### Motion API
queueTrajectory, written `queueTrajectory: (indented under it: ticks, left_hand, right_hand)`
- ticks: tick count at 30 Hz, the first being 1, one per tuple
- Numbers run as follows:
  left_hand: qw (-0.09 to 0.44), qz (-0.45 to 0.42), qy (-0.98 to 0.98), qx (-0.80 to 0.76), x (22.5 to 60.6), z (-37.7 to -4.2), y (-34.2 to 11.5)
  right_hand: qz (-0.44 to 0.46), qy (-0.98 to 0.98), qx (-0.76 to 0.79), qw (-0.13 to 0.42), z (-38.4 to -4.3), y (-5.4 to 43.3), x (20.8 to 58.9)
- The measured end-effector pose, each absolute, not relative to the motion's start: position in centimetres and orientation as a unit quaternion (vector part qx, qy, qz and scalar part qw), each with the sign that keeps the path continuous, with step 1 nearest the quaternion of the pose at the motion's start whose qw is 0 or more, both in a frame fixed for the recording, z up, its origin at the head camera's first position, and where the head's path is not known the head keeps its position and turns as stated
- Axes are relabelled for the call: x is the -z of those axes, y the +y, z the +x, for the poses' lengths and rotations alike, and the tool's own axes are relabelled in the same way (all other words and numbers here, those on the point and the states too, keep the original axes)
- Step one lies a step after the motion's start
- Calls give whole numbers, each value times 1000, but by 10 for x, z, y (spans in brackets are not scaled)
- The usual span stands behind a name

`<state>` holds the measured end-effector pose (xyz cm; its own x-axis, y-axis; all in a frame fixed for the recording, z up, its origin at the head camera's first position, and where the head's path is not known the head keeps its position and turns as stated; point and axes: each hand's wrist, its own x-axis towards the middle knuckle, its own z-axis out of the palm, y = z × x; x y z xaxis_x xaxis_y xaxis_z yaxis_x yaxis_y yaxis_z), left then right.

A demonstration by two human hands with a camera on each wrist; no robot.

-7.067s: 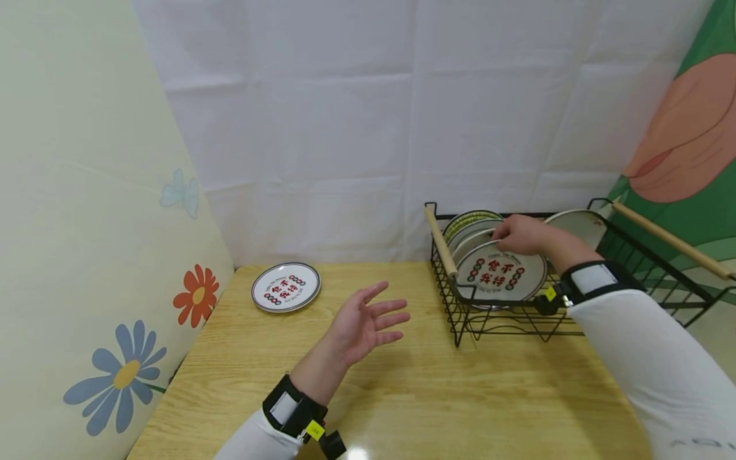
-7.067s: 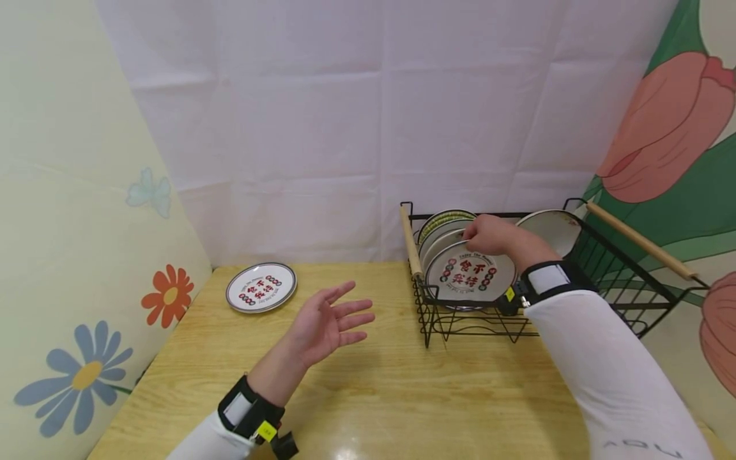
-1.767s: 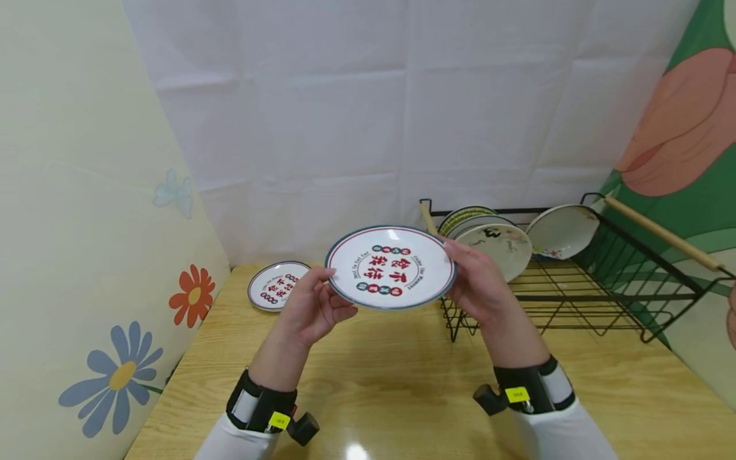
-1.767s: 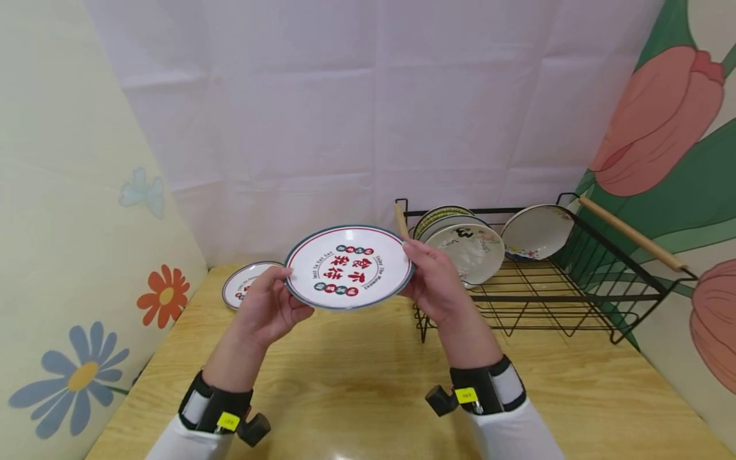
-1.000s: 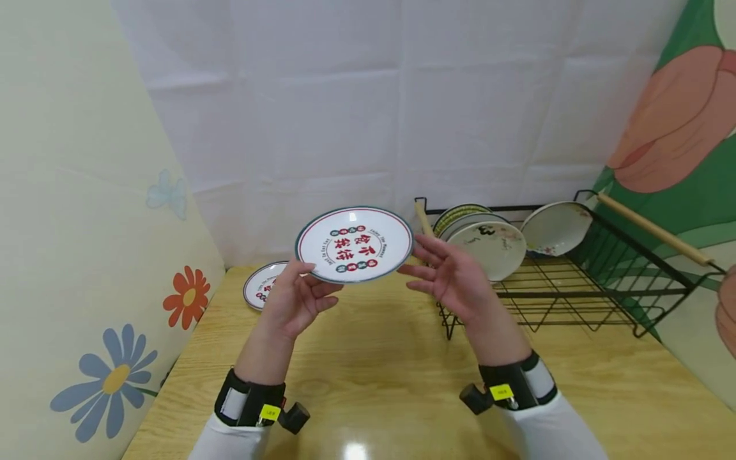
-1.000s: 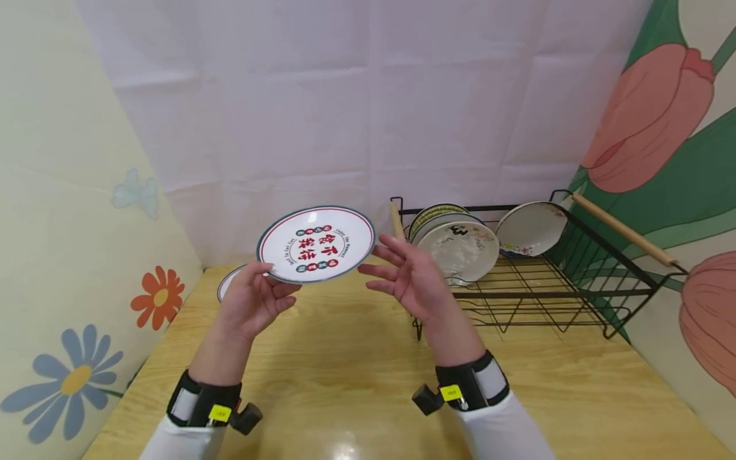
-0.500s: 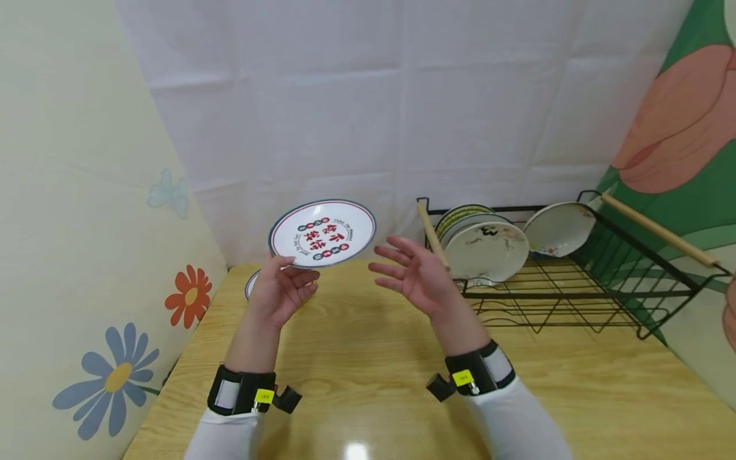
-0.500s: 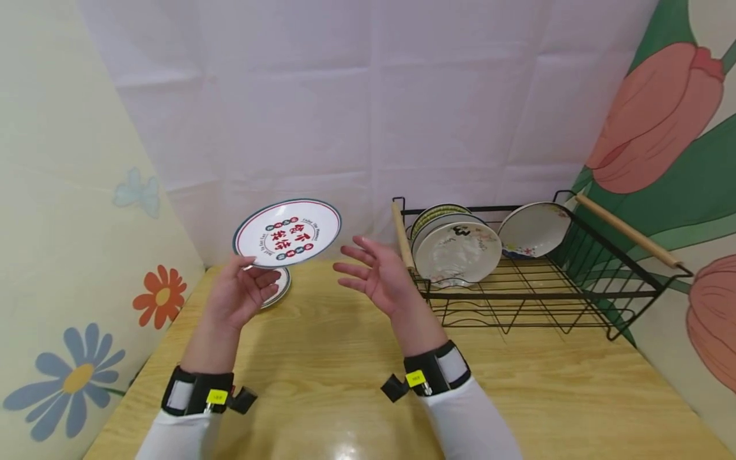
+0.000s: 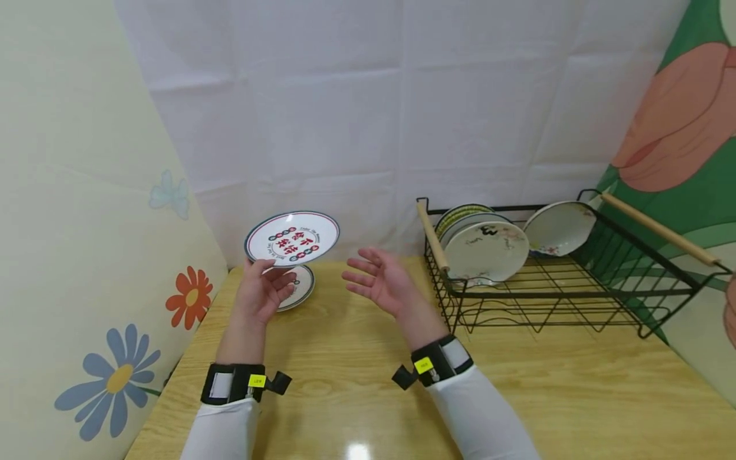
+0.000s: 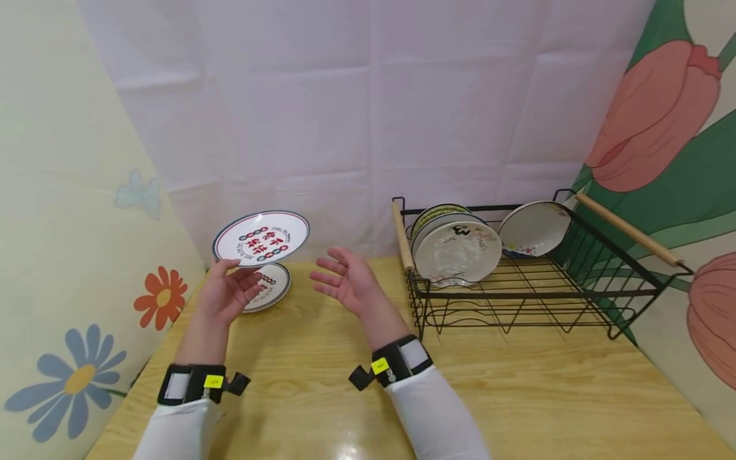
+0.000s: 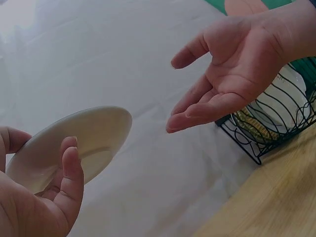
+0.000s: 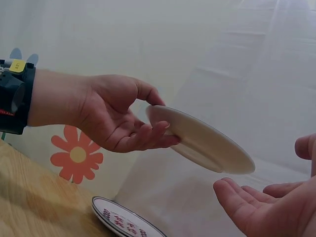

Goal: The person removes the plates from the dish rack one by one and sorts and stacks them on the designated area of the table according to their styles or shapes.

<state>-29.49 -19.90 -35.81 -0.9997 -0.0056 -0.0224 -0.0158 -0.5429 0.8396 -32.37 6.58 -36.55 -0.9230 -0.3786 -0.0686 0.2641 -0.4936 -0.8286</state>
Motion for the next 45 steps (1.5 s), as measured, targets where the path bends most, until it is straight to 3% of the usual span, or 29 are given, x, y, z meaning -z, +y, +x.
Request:
queueTrajectory:
  ticks: [18, 33, 45]
  left_hand:
    - [10, -129, 509, -851, 391, -313, -236]
    - [33, -207, 533, -820, 421, -327, -253]
    - [46, -220, 550, -805, 434, -328, -258]
  right_hand:
    - [-15, 494, 839, 227, -332, 27, 415]
    - [-17, 519, 820, 243, -326, 13, 432]
    - [-9, 529, 814, 240, -324, 8, 437]
